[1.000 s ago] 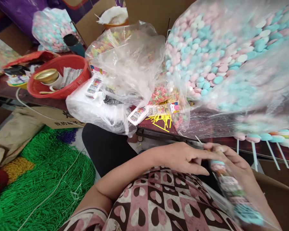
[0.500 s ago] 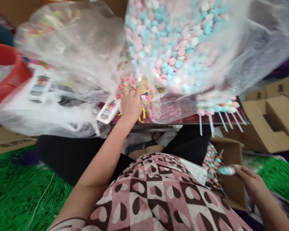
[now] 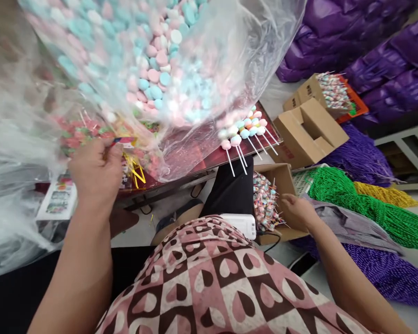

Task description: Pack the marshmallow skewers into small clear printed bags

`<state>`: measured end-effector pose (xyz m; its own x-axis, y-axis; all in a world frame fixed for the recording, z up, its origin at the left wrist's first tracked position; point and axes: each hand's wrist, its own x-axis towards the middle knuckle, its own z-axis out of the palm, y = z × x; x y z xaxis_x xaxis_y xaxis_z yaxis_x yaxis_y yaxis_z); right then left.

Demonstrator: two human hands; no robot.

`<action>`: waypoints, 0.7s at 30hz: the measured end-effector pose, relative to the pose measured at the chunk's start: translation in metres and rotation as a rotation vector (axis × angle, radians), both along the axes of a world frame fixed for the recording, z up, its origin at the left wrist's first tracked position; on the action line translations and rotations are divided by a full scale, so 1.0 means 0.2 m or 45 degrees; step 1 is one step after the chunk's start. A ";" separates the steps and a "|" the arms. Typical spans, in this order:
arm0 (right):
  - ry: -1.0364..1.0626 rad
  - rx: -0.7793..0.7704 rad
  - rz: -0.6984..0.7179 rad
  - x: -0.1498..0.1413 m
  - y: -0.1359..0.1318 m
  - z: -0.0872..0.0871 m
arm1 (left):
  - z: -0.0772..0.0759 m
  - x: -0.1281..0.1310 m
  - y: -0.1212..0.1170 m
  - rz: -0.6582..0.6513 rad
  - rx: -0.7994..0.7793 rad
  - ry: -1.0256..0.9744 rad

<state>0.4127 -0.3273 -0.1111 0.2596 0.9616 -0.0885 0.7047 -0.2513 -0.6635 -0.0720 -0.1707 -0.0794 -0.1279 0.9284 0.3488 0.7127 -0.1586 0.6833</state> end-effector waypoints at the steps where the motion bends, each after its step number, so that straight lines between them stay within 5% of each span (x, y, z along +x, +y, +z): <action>1: 0.045 -0.058 0.032 -0.05 0.04 0.04 | 0.03 0.02 -0.02 0.012 0.014 -0.025; 5: 0.560 -0.238 0.313 -0.46 0.22 0.25 | 0.14 0.13 -0.12 -0.027 0.013 -0.058; 10: 0.653 0.294 0.627 -1.05 0.43 0.43 | 0.23 0.25 -0.21 -0.490 -0.322 -0.166; 14: 0.611 0.388 0.725 -1.28 0.56 0.38 | 0.23 0.21 -0.26 -0.596 -0.449 -0.383; 21: 0.898 0.124 0.507 -1.36 0.65 0.26 | 0.15 0.10 -0.32 -0.497 -0.600 -0.707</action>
<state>0.1410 -0.1971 -0.0588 -0.1890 0.9819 -0.0150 0.1375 0.0113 -0.9904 -0.0522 -0.2353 -0.0501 0.1949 0.9749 -0.1075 0.2044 0.0668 0.9766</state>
